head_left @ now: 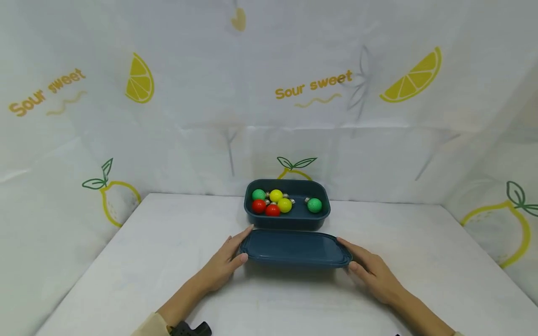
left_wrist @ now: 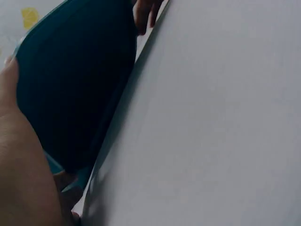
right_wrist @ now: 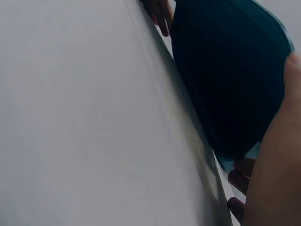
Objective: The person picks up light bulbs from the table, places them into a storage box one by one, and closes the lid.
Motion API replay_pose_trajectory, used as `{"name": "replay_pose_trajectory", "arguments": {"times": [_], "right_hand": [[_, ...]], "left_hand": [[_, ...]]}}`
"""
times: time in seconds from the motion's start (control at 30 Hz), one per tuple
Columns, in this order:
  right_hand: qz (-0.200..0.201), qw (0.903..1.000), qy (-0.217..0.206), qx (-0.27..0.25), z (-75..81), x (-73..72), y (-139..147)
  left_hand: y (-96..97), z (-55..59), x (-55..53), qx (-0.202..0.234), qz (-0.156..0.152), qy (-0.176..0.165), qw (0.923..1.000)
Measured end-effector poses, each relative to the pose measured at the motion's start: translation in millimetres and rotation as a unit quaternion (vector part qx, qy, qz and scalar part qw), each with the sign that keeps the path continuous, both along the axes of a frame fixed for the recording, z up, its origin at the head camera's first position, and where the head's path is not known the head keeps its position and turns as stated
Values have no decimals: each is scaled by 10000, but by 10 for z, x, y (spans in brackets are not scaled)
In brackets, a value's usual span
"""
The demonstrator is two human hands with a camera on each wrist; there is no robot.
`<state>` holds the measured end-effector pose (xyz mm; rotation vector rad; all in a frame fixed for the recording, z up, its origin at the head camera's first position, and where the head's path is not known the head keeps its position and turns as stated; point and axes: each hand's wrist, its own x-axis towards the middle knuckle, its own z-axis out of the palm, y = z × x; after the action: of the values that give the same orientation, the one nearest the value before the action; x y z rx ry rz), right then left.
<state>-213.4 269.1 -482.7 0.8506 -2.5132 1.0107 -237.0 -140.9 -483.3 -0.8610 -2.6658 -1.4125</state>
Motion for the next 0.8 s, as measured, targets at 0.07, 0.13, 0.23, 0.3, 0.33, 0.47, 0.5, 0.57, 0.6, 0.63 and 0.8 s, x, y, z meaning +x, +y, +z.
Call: {"name": "replay_pose_trajectory", "arguments": {"times": [0.07,0.13,0.23,0.3,0.33,0.47,0.5,0.57,0.6,0.63,0.8], "right_hand": [[-109,9997,177,-144,-1,10,-45],[-332,9987,312,-214,0,24,-94],[-894,9951,406,-139,13,50,-181],[-1319,9902,456,-2,35,65,-246],[-1503,9874,502,69,47,73,-279],[-1774,9801,886,98,95,80,-396],[-1737,9797,997,38,111,74,-423],[-1589,9804,1148,-182,153,56,-483],[-1500,9808,1201,-342,179,44,-514],[-1417,9806,1257,-508,209,28,-545],[-1053,9663,1836,-1463,372,-89,-677]], "left_hand": [[101,-5,47,379,123,-275,9988],[189,-11,81,682,226,-544,9959],[268,-12,107,1000,288,-643,9925],[299,-11,111,1198,276,-470,9913],[310,-12,113,1295,288,-349,9905],[349,5,104,1588,457,444,9853],[358,19,97,1675,530,632,9824],[382,62,78,1831,694,1021,9753],[397,95,65,1912,776,1172,9714],[414,131,50,1990,852,1336,9671],[516,344,-65,2188,1179,1803,9517]]}}
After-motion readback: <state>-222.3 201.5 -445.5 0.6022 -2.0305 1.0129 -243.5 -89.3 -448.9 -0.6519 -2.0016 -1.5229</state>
